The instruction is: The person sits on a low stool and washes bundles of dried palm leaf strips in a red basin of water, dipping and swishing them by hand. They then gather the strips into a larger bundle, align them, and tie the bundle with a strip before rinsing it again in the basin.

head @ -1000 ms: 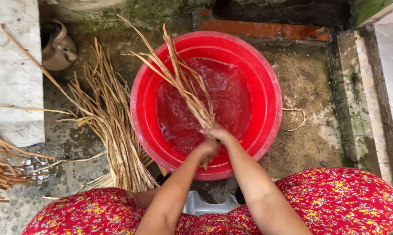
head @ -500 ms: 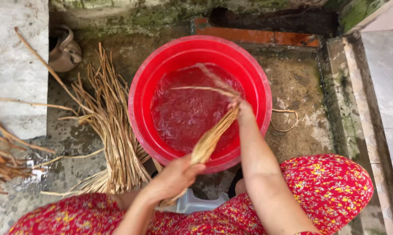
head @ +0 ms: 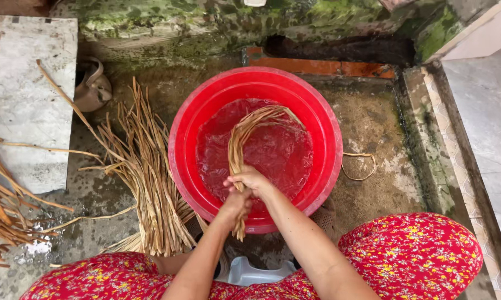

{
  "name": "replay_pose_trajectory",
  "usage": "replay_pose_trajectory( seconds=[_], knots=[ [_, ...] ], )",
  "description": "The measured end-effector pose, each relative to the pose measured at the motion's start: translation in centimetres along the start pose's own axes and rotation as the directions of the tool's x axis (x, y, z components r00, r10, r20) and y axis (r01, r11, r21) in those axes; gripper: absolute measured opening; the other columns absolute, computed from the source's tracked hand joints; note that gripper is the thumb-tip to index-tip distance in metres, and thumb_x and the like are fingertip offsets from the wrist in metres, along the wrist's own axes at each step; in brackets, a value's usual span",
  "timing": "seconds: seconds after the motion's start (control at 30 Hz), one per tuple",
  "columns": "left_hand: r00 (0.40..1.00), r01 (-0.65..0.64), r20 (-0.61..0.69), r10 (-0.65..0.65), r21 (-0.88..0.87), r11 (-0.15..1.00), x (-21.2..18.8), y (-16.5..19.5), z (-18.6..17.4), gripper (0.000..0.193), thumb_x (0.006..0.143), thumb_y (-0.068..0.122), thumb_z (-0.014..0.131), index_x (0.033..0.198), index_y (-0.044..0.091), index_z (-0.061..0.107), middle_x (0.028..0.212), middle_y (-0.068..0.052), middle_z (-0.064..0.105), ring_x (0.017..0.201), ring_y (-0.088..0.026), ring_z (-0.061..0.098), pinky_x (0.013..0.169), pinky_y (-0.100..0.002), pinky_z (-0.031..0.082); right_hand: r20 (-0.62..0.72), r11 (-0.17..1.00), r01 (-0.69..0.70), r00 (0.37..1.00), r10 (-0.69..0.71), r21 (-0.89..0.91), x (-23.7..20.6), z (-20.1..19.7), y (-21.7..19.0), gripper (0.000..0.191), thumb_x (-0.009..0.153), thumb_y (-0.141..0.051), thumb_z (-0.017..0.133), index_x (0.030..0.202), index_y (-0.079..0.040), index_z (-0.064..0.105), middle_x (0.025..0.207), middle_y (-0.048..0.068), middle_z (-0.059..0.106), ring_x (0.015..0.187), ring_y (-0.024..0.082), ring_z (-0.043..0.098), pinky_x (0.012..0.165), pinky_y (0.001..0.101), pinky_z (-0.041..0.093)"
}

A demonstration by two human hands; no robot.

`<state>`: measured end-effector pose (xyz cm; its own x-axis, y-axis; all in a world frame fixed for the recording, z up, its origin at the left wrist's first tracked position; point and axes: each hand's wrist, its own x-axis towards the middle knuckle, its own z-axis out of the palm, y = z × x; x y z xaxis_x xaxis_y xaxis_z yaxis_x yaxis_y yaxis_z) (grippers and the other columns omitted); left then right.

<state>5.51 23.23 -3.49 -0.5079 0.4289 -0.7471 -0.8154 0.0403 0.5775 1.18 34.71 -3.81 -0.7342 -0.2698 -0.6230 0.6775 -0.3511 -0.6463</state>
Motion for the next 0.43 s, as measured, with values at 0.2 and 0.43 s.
replay_pose_trajectory(
  seconds=[0.2,0.43],
  knots=[
    [0.991,-0.132,0.064,0.116,0.390,0.911,-3.1,-2.5,3.3,0.027,0.102,0.031,0.059,0.086,0.009,0.060,0.062,0.005,0.051,0.050,-0.007,0.044,0.045,-0.027,0.036,-0.298,0.998,0.042,0.953,-0.054,-0.047,2.7,-5.7,-0.4,0.028,0.096,-0.021,0.067,0.111,0.003,0.067,0.080,0.012,0.071,0.062,0.024,0.070,0.059,0.0363,0.063],
    [0.985,-0.134,0.167,0.053,0.525,0.841,-16.9,5.9,2.9,0.019,0.100,0.032,0.061,0.105,0.014,0.063,0.068,0.006,0.050,0.057,-0.007,0.042,0.050,-0.025,0.038,-0.407,0.873,0.304,0.903,-0.136,0.382,0.8,-15.3,-5.5,0.019,0.099,-0.013,0.073,0.114,-0.007,0.064,0.070,0.004,0.060,0.056,0.022,0.063,0.053,0.0385,0.058]
  ],
)
